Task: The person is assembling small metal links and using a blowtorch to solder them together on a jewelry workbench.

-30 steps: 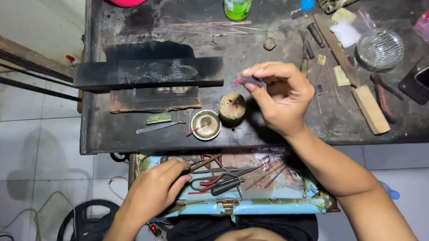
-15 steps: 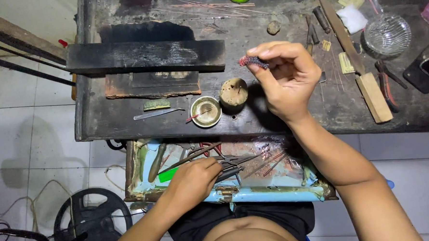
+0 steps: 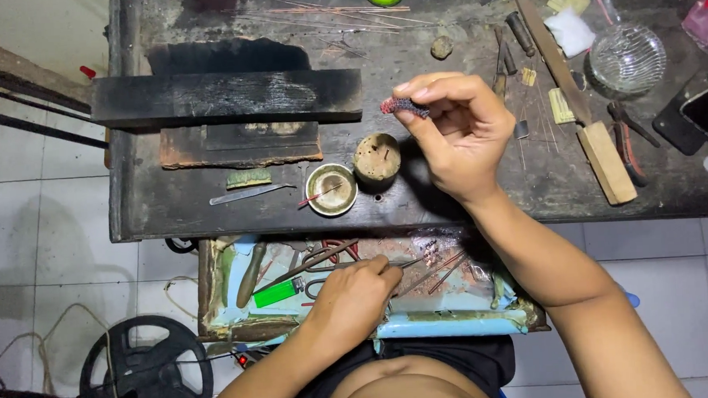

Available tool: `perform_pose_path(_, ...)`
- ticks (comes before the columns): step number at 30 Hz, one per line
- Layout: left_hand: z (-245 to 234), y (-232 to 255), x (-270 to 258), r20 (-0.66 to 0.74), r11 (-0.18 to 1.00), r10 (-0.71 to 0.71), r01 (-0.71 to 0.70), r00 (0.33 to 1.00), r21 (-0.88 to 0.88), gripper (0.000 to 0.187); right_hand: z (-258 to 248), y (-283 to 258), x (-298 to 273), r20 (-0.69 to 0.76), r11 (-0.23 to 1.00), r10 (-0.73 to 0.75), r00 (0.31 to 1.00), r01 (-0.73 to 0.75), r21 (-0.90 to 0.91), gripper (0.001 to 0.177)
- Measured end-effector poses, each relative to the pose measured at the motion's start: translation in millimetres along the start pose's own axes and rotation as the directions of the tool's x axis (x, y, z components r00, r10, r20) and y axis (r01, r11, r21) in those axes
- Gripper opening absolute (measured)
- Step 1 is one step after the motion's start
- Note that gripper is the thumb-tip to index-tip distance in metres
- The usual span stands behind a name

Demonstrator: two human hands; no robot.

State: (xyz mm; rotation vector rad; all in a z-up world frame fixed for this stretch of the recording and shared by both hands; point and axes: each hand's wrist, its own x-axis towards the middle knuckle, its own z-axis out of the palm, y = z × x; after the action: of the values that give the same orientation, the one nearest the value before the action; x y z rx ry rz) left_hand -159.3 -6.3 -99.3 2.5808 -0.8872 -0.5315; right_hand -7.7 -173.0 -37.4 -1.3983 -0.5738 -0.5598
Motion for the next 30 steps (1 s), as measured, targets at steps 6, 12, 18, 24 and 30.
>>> perform_pose_path(6, 12.4, 18.5, 24.8, -0.068, 0.997, -0.046, 0.050, 0.997, 0.063, 0.023, -1.9, 4.8, 0.1, 0.029, 1.000, -0.027, 0.999, 0.028, -0.004, 0.020)
perform_pose_path(12, 34.7, 17.9, 35.8, -0.080, 0.987, -0.092, 0.101, 0.993, 0.125, 0.026, 0.4, -3.6, 0.1, 0.015, 0.999, -0.035, 0.999, 0.035, -0.026, 0.019)
perform_pose_path(18, -26.6, 16.8, 23.0, -0.161, 0.950, 0.069, -0.114, 0.985, -0.290, 0.012, 3.5, -10.8, -6.4, -0.018, 0.996, -0.001, 1.000, 0.003, 0.086, 0.027)
perform_pose_path(24, -104.3, 19.9, 27.5, -0.442, 0.510, -0.188, -0.298, 0.877, -0.807, 0.011, 1.4, -18.1, -9.5, -0.045, 0.997, -0.023, 0.999, 0.026, 0.066, 0.024)
perform_pose_path(30, -122.6, 10.8, 39.9, -0.535, 0.436, -0.309, -0.383, 0.787, -0.815, 0.013, 2.8, -21.2, -11.2, -0.042, 1.000, -0.024, 0.999, 0.025, 0.016, 0.021)
